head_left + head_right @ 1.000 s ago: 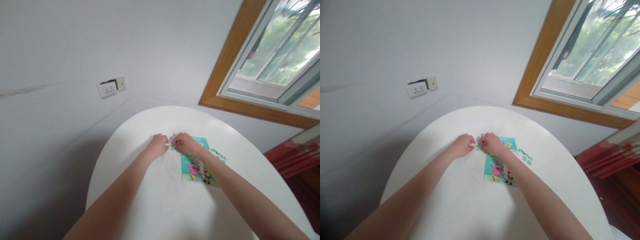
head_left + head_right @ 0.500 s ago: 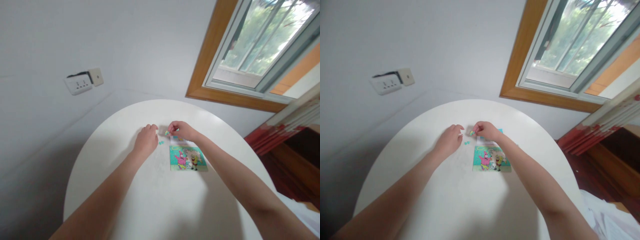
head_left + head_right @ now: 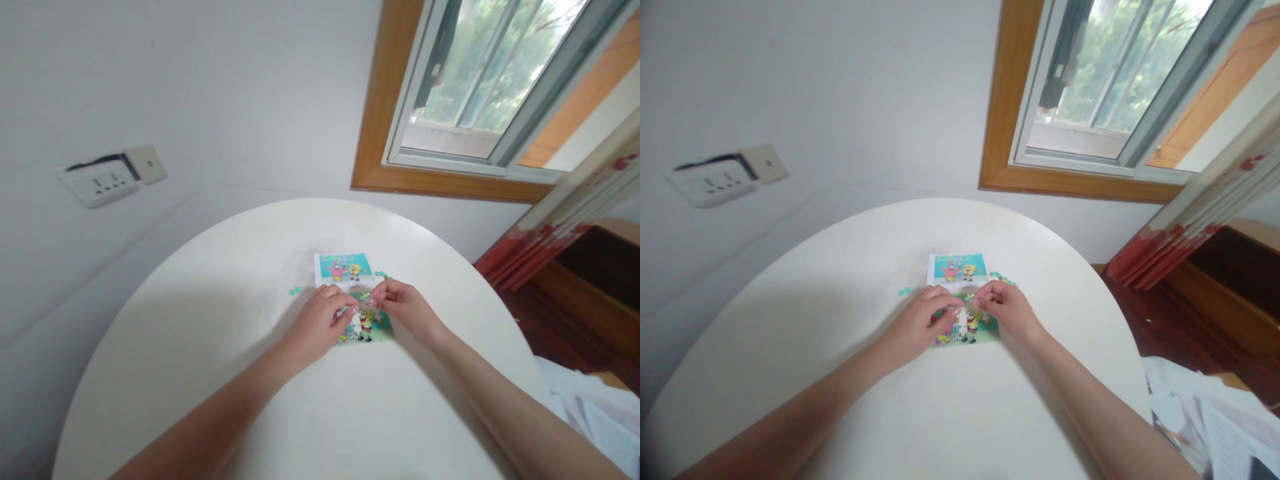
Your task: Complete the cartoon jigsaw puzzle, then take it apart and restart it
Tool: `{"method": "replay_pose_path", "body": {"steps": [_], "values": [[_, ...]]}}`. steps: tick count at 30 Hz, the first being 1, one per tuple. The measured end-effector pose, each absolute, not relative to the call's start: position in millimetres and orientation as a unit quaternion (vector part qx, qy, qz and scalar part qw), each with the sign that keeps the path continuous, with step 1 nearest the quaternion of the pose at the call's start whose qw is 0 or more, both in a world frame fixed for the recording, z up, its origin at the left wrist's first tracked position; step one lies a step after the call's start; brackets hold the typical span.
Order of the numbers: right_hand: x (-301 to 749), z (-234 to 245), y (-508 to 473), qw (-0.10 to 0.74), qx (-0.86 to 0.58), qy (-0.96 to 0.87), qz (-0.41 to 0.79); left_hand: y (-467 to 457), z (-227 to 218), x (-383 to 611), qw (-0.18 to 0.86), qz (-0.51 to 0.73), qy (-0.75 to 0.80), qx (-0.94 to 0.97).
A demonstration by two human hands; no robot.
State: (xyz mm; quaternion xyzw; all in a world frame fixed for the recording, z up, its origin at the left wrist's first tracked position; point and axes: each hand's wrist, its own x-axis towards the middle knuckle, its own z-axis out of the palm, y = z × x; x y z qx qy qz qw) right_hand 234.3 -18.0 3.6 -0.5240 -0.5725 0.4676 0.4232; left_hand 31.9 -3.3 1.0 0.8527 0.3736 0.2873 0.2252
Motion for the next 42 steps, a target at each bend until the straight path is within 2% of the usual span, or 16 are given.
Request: {"method": "replay_pose_path", "body": {"steps": [2,9,15,20,27,33,42], "values": [[230.4,0.4,-20.0,0.435,-0.522,-0.570,0.463,-4.0,2.0,35.4,0.252,0.301,0.376,0.839],[230.3,0.9,-23.9,0.445,-0.545,-0.625,0.338,-0.9,1.2,40.2,0.295,0.332,0.399,0.802],[227.3,12.5,-29.1,0.438,-0.538,-0.611,0.381,1.7,3.9,42.6,0.313,0.356,0.417,0.775],[223.3,14.9,-32.0,0.388,-0.537,-0.625,0.412,0.9,5.4,45.5,0.344,0.347,0.417,0.766],[247.3,15.6,-22.8,0.319,-0.530,-0.741,0.262,11.3,2.6,35.5,0.243,0.287,0.393,0.839],[253.8,5.2,-16.3,0.253,-0.565,-0.746,0.243,19.3,-9.0,32.4,0.131,0.226,0.397,0.880],[247.9,-2.7,-16.7,0.235,-0.555,-0.775,0.188,19.1,-10.5,36.9,0.071,0.173,0.412,0.892]]}}
